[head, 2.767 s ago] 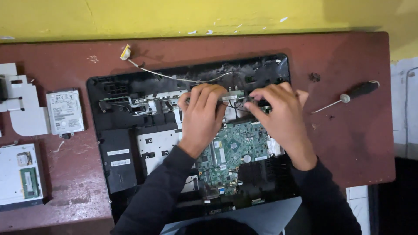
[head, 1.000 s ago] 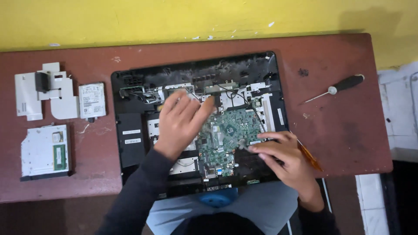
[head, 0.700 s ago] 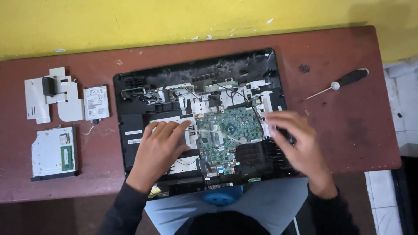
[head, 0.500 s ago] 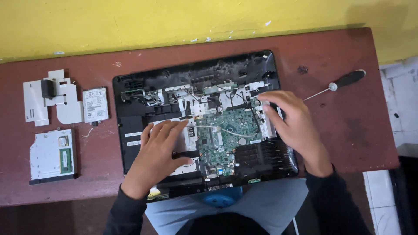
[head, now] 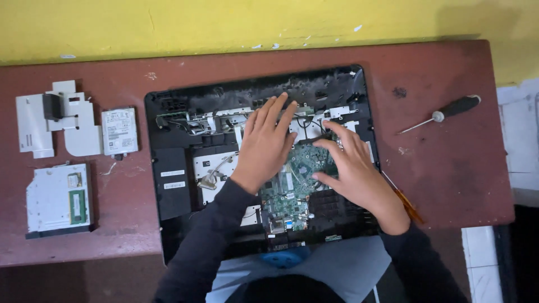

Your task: The person uses a screwdriver to remove screws from the internal frame of a disassembled laptop. They then use their hands to disconnect cables and remove a circuit board from the laptop chassis.

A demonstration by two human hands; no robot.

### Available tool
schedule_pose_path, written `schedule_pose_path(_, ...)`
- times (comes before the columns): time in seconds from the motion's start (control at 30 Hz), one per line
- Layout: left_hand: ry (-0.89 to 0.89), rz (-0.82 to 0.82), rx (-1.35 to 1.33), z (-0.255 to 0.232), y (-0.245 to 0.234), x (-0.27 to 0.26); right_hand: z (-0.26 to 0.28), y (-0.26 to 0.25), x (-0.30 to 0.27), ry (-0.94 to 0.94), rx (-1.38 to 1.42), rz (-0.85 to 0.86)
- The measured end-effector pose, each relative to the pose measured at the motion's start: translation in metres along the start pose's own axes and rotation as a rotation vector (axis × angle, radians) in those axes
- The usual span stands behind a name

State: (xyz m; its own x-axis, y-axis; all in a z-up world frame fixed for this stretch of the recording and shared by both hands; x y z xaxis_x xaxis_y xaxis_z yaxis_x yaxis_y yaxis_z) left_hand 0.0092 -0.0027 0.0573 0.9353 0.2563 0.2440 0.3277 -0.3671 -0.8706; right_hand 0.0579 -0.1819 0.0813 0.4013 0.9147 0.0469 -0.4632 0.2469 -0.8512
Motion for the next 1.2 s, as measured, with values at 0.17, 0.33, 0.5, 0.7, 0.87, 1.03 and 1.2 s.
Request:
schedule_pose_path(0.17, -0.007, -0.036, 0.032, 0.015, 0.025, -0.001, -0.017, 0.008, -0.004, 0.015, 0.159, -0.055)
schedule_pose_path(0.33, 0.022, -0.114, -0.036, 0.026, 0.037, -0.001, -0.023, 0.014, -0.005, 0.010, 0.267, -0.198)
schedule_pose_path(0.5, 0.022, -0.144, -0.085, 0.032, 0.042, -0.003, -0.027, 0.021, -0.007, -0.017, 0.079, -0.211)
schedule_pose_path(0.7, -0.047, -0.159, -0.098, 0.032, 0.032, -0.003, -0.021, 0.014, -0.004, -0.089, 0.154, -0.364)
schedule_pose_path(0.87, -0.020, -0.146, -0.078, 0.029, 0.032, -0.002, -0.039, 0.021, -0.008, -0.075, 0.300, -0.545)
schedule_pose_path(1.03, -0.011, -0.170, -0.043, 0.026, 0.028, -0.003, -0.042, 0.020, -0.010, -0.016, 0.330, -0.672)
schedule_pose_path(1.2, -0.039, -0.146, -0.048, 0.025, 0.027, -0.003, -0.045, 0.016, -0.015, 0.061, 0.312, -0.789)
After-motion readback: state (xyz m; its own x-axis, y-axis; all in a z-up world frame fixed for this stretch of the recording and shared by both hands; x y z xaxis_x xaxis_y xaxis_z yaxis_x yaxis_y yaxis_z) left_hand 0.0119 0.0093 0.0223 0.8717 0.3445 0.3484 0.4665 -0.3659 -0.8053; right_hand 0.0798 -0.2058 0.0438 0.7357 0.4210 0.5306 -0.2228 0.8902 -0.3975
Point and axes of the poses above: each hand's wrist, its own x-axis towards the middle knuckle, its own y-axis out of the palm, z = x × y, the point moved 4 cm from there along x, towards the middle knuckle, and after that the axes turned 12 degrees about -y, right-handed, at the moved point
